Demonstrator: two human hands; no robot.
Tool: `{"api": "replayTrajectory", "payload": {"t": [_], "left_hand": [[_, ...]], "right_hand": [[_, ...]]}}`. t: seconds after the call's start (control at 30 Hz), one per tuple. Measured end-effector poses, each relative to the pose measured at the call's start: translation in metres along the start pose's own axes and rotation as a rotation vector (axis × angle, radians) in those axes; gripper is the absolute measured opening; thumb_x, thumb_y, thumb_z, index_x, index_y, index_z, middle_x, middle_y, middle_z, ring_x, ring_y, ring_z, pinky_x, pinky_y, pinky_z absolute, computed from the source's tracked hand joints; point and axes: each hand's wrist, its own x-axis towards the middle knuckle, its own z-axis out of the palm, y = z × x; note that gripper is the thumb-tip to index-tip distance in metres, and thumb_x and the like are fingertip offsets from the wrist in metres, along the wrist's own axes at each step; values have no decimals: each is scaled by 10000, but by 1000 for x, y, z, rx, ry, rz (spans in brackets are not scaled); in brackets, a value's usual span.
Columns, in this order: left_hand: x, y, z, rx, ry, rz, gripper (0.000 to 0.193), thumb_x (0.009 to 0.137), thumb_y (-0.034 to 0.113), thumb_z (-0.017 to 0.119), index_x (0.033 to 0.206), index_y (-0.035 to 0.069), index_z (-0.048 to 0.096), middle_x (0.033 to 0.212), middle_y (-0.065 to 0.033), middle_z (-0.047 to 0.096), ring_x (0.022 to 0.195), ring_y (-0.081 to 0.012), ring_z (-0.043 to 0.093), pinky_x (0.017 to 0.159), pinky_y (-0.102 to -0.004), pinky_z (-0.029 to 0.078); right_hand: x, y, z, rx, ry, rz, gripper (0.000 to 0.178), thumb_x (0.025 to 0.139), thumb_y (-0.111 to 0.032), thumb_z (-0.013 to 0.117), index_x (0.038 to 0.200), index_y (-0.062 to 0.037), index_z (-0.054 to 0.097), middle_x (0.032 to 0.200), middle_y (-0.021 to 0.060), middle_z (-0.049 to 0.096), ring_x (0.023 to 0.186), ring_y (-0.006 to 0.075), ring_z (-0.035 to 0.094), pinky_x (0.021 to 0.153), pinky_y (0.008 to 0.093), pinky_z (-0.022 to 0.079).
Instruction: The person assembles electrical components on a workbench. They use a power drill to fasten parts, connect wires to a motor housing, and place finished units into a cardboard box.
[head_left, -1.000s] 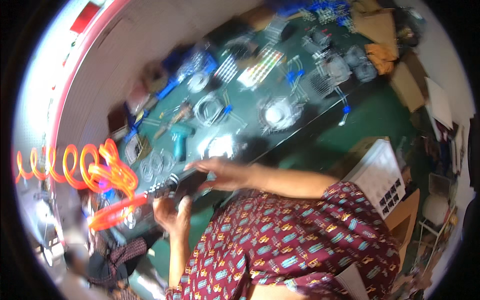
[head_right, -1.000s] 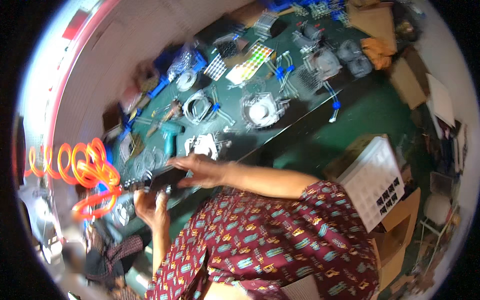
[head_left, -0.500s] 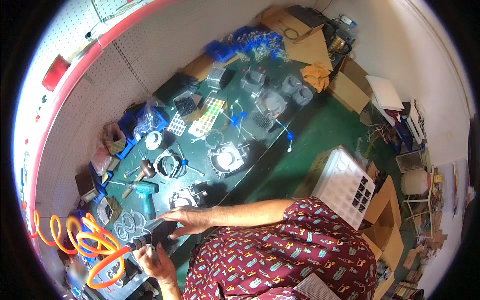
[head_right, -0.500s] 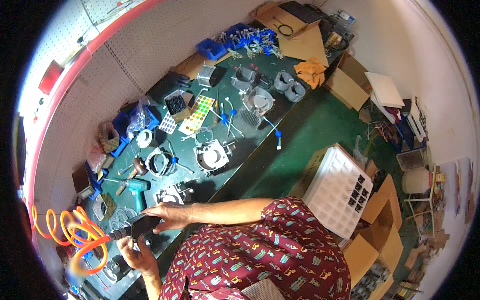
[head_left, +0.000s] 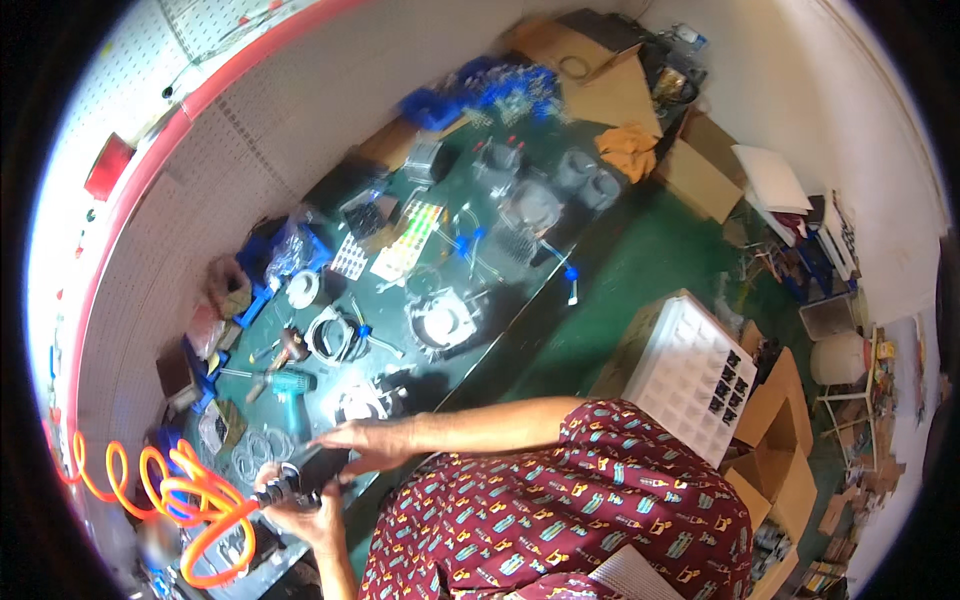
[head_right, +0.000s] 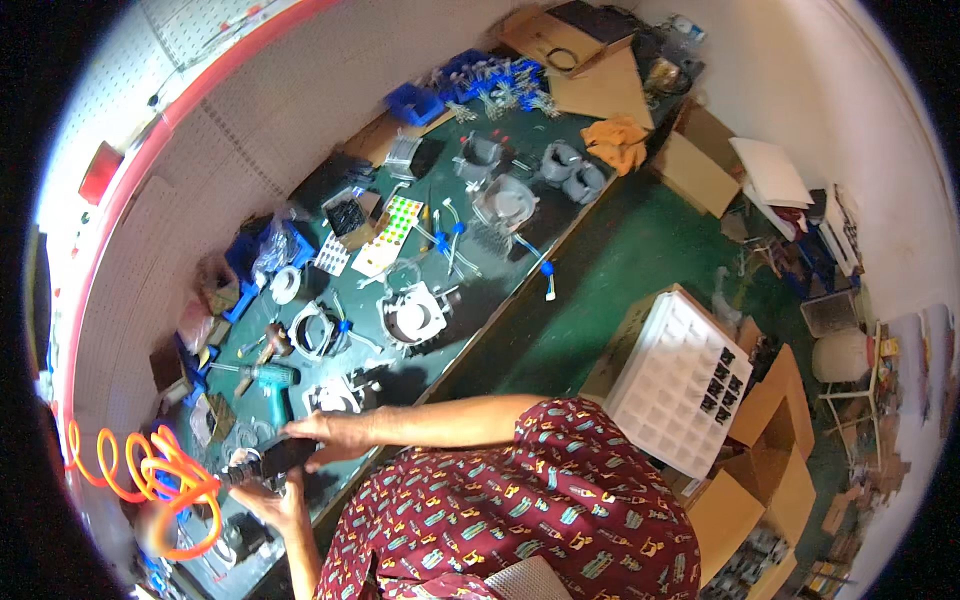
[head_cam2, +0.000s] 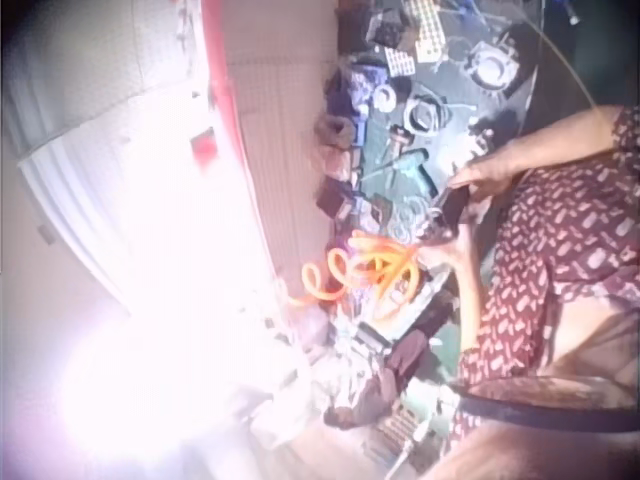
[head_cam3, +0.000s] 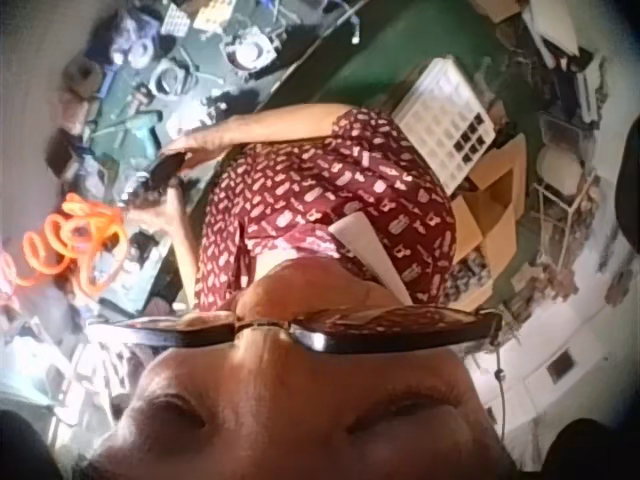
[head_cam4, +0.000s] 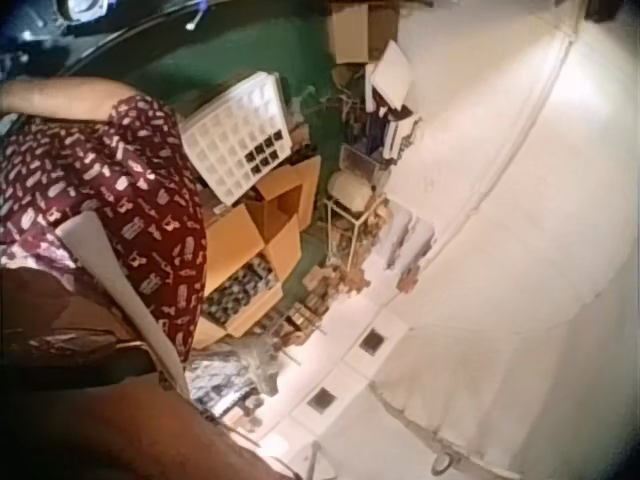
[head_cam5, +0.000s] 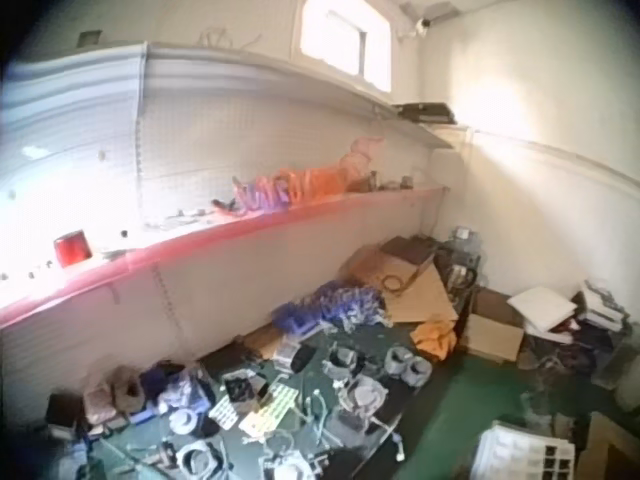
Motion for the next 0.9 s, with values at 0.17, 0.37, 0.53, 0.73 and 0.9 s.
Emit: {"api": "replayTrajectory", "payload": {"t": [0.17,0.37,0.53,0.73,0.9], "left_hand": [[28,8,32,-57,-88,-310,512,816,109,786,1261,-6,560,1253,-144,606,1111,-226,611,1010,-390,478],[27,7,36,-50,-16,-190,332,881,169,747,1155,21,634,1158,-135,674,1067,-220,638,988,-383,482],[17,21,38,-178,-97,-296,347,884,154,749,1170,30,599,1133,-138,672,1070,-243,634,981,-398,483],[19,3,41,-206,-152,-81,214,889,108,719,994,50,543,981,-118,657,980,-246,629,992,-476,486],[25,6,44,-265,-49,-97,152,901,-31,595,975,39,483,910,-120,599,938,-250,611,1026,-544,470]], "right_hand": [[7,-7,-12,-12,58,-37,586,734,-100,793,1271,-4,581,1212,181,648,1153,320,610,1021,424,463],[-43,92,-24,-617,563,226,559,853,-291,632,1330,-6,574,1337,207,587,1248,376,540,1106,456,388],[-51,112,0,-186,571,361,459,950,-237,537,1322,31,567,1305,250,617,1205,390,602,1019,416,473],[-47,106,-4,-199,544,397,411,950,-205,522,1297,2,597,1262,231,645,1160,390,623,994,419,490],[-45,102,-3,-236,563,431,397,959,-211,507,1299,-34,609,1249,204,658,1115,386,643,954,424,510]]}}
